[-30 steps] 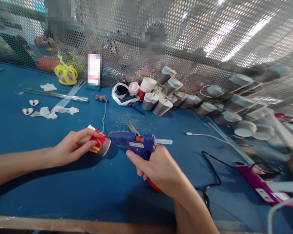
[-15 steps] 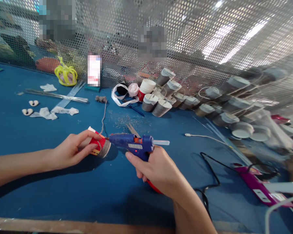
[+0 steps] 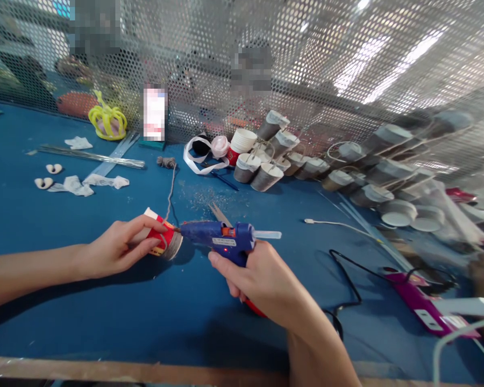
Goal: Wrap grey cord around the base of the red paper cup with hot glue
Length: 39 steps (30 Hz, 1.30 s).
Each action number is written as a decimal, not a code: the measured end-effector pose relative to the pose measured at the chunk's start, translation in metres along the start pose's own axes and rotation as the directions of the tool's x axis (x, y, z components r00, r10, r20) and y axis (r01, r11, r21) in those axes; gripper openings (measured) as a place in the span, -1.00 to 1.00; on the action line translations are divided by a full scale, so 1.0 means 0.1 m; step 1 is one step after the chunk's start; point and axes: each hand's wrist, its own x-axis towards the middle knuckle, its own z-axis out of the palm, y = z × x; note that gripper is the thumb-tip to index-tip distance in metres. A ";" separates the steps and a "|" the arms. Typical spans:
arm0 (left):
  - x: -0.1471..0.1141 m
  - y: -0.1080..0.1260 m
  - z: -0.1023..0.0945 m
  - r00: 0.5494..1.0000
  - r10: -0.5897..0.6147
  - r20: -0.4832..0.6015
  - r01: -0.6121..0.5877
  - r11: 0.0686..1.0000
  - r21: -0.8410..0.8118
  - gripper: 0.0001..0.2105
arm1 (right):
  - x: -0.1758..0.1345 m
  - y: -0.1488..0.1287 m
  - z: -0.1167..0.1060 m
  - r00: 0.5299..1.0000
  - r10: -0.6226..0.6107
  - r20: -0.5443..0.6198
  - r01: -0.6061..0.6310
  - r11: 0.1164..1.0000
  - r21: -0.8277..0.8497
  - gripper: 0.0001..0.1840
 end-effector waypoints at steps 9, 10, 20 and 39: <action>0.01 0.01 -0.02 0.999 0.036 -0.013 -0.036 0.998 0.042 -0.84 | 0.01 0.00 0.01 1.000 0.010 -0.017 -0.010 1.000 -0.013 -0.50; 0.01 0.01 -0.01 0.999 0.033 -0.014 -0.032 0.999 0.042 -0.84 | 0.00 0.00 0.01 1.000 0.015 -0.013 -0.015 1.000 -0.022 -0.49; 0.01 0.02 -0.01 1.000 -0.011 0.000 0.011 1.000 0.003 -0.84 | 0.01 0.01 0.02 0.999 0.024 -0.025 -0.024 0.999 -0.023 -0.49; 0.00 0.01 -0.01 1.000 -0.016 0.009 0.016 1.000 0.027 -0.84 | 0.02 0.07 0.02 0.999 0.017 -0.032 -0.018 0.999 -0.051 -0.44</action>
